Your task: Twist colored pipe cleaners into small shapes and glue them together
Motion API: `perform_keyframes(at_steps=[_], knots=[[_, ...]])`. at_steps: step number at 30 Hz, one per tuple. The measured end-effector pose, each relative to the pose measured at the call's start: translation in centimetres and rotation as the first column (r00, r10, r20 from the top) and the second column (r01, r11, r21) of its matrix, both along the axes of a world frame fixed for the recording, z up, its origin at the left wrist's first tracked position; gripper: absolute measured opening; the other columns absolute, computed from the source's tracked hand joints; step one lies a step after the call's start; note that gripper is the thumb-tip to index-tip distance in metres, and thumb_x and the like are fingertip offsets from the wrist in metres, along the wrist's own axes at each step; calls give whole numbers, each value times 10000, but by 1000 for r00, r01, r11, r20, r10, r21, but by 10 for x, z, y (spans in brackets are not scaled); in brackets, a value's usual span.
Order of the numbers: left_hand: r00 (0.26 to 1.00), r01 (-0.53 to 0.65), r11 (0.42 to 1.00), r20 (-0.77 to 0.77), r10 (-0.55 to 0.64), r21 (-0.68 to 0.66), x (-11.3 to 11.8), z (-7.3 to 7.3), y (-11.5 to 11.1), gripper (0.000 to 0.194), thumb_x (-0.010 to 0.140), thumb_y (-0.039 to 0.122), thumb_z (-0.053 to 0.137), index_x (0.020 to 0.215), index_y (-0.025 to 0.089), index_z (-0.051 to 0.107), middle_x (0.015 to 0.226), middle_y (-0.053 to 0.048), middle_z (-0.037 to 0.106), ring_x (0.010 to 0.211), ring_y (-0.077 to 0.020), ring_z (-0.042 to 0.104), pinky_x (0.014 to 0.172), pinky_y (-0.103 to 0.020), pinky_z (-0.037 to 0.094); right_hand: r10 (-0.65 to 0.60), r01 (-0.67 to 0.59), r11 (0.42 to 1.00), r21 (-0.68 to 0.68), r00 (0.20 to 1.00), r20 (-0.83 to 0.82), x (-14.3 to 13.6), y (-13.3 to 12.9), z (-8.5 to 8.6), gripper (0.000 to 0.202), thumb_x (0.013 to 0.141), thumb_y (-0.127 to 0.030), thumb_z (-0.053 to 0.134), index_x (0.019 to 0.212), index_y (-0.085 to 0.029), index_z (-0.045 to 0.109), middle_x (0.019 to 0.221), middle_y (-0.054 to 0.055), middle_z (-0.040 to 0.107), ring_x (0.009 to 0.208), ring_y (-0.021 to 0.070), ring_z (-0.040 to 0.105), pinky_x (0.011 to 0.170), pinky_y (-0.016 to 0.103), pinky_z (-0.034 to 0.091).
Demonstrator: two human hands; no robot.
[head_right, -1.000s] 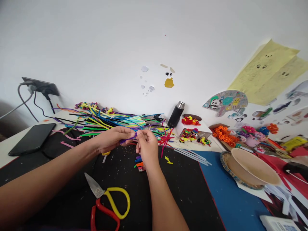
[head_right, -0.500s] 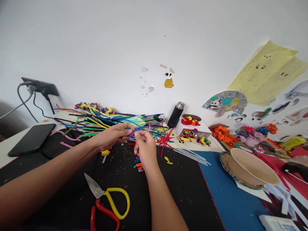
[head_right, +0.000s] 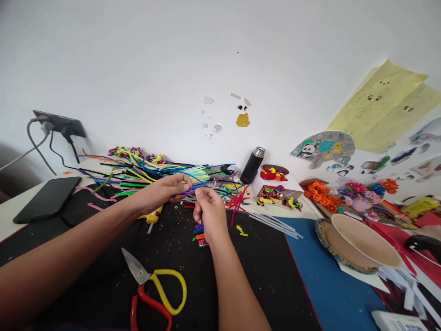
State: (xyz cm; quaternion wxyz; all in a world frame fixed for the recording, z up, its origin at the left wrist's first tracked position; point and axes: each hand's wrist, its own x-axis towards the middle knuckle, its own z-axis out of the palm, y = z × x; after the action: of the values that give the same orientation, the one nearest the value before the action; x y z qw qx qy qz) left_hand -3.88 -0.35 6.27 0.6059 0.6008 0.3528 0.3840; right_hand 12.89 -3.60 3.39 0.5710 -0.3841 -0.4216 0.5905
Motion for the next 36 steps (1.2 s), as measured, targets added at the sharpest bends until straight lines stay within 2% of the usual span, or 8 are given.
perform_keyframes(at_steps=[5, 13, 22, 29, 36], knots=[[997, -6, 998, 72, 10, -60, 1, -3, 0, 376, 850, 503, 732, 932, 204, 518, 614, 94, 318, 509, -82, 257, 497, -212, 168, 18, -18, 1000, -3, 1000, 9, 1, 1, -1, 423, 747, -532, 831, 851, -198, 594, 485, -104, 471, 339, 65, 405, 334, 178, 200], [999, 0, 1000, 51, -2, 29, 1, -3, 0, 347, 896, 512, 688, 944, 218, 510, 623, 102, 311, 488, -74, 229, 497, -215, 187, 27, -27, 1000, -8, 999, -18, 0, 0, 0, 426, 734, -517, 847, 857, -193, 598, 487, -105, 478, 339, 64, 407, 332, 175, 203], [996, 50, 986, -74, -39, 159, 0, 5, -5, 325, 955, 523, 591, 977, 213, 498, 662, 89, 383, 543, -92, 303, 532, -218, 267, 22, -22, 1000, -4, 1000, -6, 0, 0, -1, 425, 741, -521, 837, 864, -193, 598, 490, -104, 485, 338, 64, 416, 328, 170, 212], [967, 57, 960, -253, 16, 276, -6, 3, -3, 226, 976, 386, 538, 1107, 202, 522, 593, 107, 348, 519, -100, 265, 501, -213, 227, 33, -34, 999, 8, 999, 40, -1, 0, -2, 399, 753, -514, 817, 853, -190, 608, 488, -101, 486, 334, 65, 418, 320, 169, 220], [965, 44, 950, -258, 39, 310, -8, 5, -1, 207, 957, 352, 551, 1091, 197, 519, 571, 109, 365, 486, -93, 258, 472, -204, 205, 50, -50, 999, -3, 997, 55, -1, -1, -1, 355, 789, -490, 787, 868, -188, 617, 492, -92, 505, 340, 63, 417, 327, 167, 229]])
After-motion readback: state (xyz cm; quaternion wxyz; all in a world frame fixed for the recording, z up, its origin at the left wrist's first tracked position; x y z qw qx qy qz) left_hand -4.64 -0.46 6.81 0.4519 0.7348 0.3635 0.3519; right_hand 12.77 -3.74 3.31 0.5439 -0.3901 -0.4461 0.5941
